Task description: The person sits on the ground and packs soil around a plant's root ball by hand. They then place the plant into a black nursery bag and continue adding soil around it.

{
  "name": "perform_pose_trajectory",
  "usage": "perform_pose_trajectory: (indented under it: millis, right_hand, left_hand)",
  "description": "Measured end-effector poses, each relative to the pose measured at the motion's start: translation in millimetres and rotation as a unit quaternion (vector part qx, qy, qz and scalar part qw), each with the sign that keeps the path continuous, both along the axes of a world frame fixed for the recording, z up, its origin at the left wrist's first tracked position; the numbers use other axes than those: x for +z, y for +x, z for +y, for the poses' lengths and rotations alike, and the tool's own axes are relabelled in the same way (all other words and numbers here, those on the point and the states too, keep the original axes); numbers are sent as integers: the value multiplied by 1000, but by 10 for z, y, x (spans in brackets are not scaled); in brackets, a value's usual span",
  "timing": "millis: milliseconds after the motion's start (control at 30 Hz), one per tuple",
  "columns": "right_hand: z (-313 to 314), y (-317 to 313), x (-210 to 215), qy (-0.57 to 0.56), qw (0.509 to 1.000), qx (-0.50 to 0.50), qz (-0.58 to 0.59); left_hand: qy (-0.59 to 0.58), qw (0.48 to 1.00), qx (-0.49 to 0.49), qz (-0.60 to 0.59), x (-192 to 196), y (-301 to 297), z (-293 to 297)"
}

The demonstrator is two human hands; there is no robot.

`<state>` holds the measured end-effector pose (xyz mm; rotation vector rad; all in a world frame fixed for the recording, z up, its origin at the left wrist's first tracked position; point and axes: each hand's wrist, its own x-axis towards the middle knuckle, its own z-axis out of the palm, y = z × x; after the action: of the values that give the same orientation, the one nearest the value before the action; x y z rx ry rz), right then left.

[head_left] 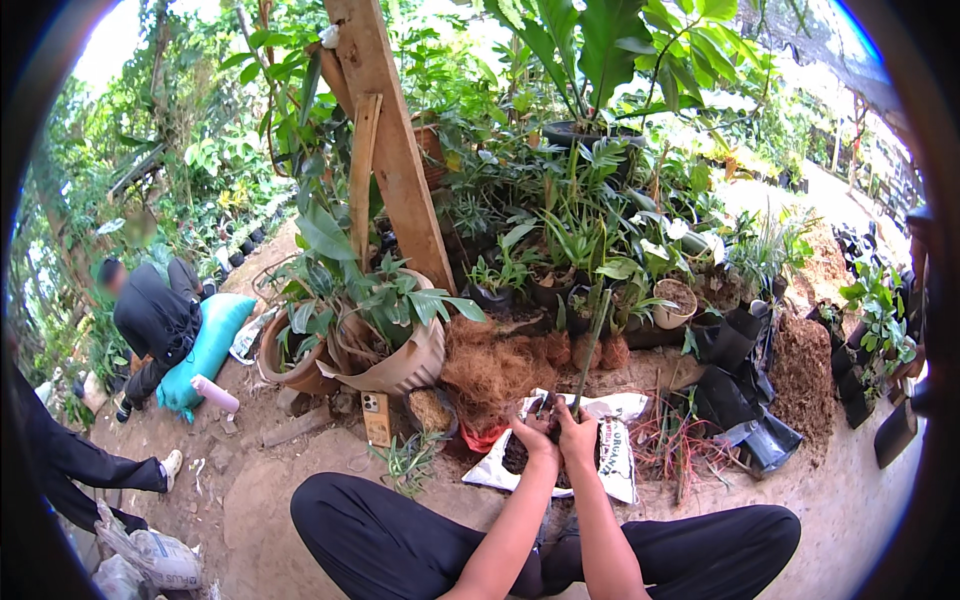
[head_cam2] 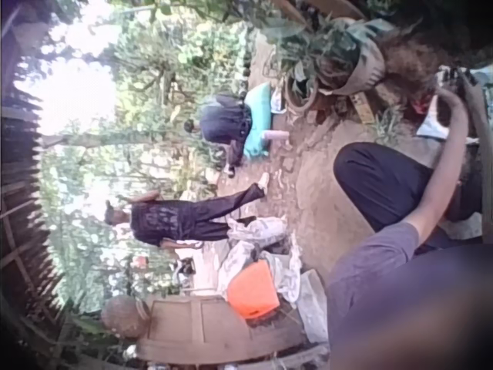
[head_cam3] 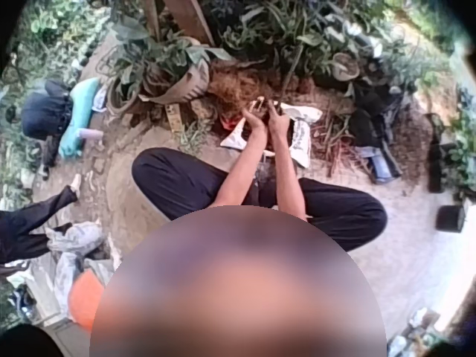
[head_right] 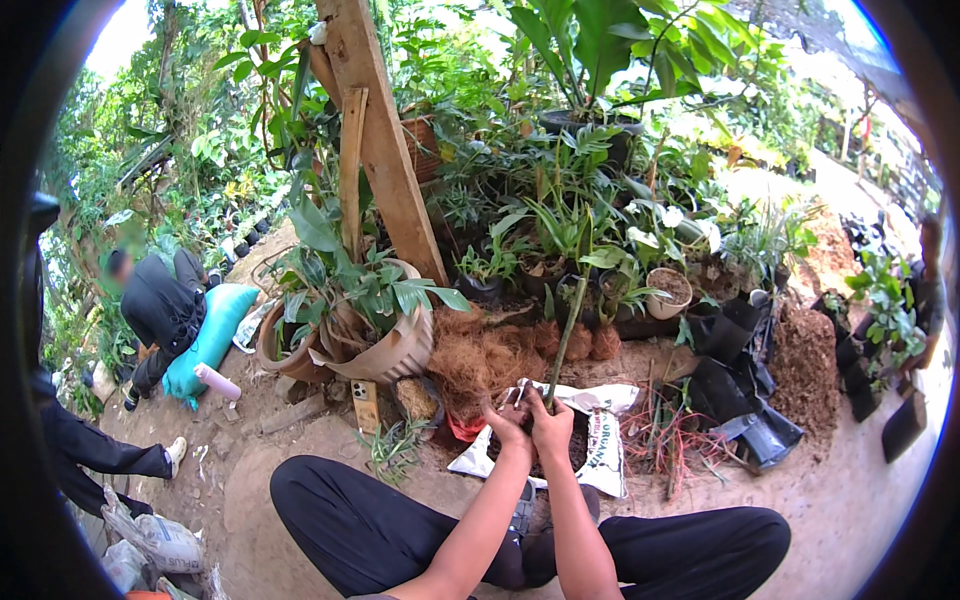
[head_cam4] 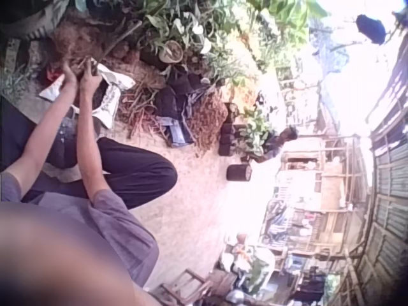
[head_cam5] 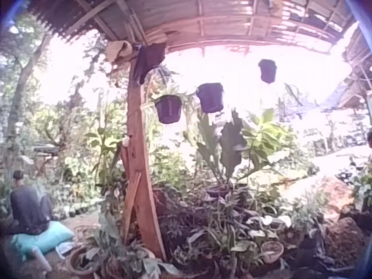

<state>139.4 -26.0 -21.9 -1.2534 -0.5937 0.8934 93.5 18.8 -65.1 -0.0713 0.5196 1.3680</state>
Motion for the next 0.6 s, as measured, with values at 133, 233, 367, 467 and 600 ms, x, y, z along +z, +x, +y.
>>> perform_pose_trajectory:
  millis: [133, 233, 367, 467, 600]
  right_hand:
    - [5, 95, -87, 14, 997, -6, 79]
    - [7, 152, -131, 14, 999, -41, -13]
    - [-9, 252, -152, -72, 988, -24, -138]
    - [3, 249, -185, -95, 981, 44, -162]
    - [40, 187, -256, -47, 981, 187, 19]
  left_hand:
    - [17, 997, -39, 58, -124, 116, 8]
    - [45, 978, -99, 180, -130, 164, -14]
    - [294, 852, -1, 433, -77, 167, -103]
    - [269, 813, -65, 513, -36, 142, -61]
    - [257, 751, -4, 608, -8, -28, -37]
